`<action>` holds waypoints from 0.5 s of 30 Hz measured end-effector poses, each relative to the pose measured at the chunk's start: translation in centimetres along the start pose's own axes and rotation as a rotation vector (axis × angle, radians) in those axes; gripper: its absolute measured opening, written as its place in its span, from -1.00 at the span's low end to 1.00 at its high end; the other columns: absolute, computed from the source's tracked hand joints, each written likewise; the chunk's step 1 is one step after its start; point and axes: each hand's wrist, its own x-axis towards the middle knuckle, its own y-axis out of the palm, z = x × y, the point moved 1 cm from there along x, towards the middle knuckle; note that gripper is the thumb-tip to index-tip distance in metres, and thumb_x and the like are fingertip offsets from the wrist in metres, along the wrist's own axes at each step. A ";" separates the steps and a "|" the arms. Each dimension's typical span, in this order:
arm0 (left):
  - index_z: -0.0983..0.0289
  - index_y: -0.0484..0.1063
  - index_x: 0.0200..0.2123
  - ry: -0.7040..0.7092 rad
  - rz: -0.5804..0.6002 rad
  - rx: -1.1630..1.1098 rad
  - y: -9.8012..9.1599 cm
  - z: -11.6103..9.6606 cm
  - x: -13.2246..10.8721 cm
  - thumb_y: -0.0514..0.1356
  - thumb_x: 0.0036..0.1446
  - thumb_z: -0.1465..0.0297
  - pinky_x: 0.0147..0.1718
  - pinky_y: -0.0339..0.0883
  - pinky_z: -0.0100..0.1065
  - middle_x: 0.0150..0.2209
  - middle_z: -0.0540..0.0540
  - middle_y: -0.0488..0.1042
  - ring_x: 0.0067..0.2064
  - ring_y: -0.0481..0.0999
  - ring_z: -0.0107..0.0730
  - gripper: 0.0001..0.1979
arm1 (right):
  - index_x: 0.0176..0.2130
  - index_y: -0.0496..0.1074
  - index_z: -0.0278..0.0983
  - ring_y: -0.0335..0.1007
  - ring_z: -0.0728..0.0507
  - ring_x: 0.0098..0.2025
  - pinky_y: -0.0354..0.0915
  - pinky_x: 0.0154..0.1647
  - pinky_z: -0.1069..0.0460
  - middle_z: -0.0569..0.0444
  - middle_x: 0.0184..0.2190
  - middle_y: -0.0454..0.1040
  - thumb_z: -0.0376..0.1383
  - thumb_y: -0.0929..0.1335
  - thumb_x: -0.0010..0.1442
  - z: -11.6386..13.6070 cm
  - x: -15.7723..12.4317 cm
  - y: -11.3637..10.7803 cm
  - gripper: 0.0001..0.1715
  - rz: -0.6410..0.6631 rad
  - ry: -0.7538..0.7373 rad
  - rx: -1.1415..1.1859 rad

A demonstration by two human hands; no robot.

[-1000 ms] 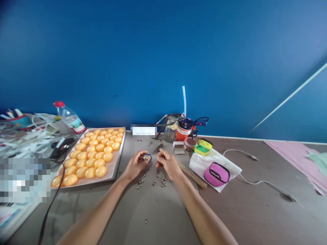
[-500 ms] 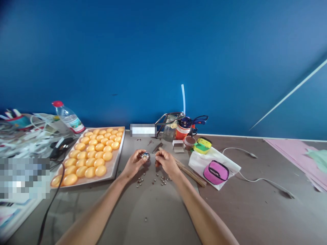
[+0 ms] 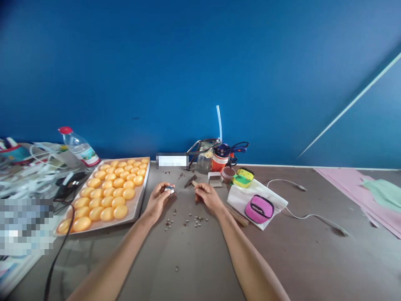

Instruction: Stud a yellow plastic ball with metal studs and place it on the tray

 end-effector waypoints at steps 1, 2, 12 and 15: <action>0.27 0.30 -0.21 0.001 0.000 0.007 0.0 0.0 0.0 0.24 -0.06 0.29 -0.16 0.34 -0.31 -0.15 0.11 0.46 -0.24 0.46 -0.42 -0.66 | -0.39 0.28 -0.25 0.19 0.01 -0.62 0.12 -0.53 0.09 0.21 -0.69 0.35 -0.17 0.36 -0.04 0.0 0.0 0.1 -0.76 -0.008 -0.007 -0.009; 0.27 0.30 -0.19 0.003 0.000 0.017 0.0 0.0 0.0 0.24 -0.05 0.29 -0.15 0.34 -0.31 -0.15 0.11 0.45 -0.23 0.45 -0.43 -0.66 | -0.39 0.29 -0.25 0.20 0.00 -0.62 0.12 -0.53 0.09 0.21 -0.69 0.35 -0.17 0.35 -0.04 0.0 0.0 0.2 -0.76 -0.014 -0.012 -0.020; 0.27 0.36 -0.16 0.008 -0.008 0.071 -0.2 0.3 0.2 0.26 -0.07 0.30 -0.23 0.31 -0.42 -0.17 0.10 0.46 -0.25 0.44 -0.45 -0.64 | -0.37 0.31 -0.28 0.22 0.01 -0.63 0.10 -0.56 0.10 0.18 -0.68 0.39 -0.20 0.30 0.04 -0.9 0.4 -0.1 -0.82 -0.040 -0.073 -0.265; 0.27 0.38 -0.20 0.005 -0.012 0.028 0.0 0.3 0.2 0.28 -0.09 0.28 -0.29 0.32 -0.43 -0.28 0.04 0.45 -0.34 0.43 -0.49 -0.65 | -0.37 0.30 -0.28 0.24 0.01 -0.63 0.12 -0.55 0.10 0.18 -0.68 0.38 -0.21 0.29 0.06 -1.1 0.5 -0.1 -0.83 -0.030 -0.083 -0.295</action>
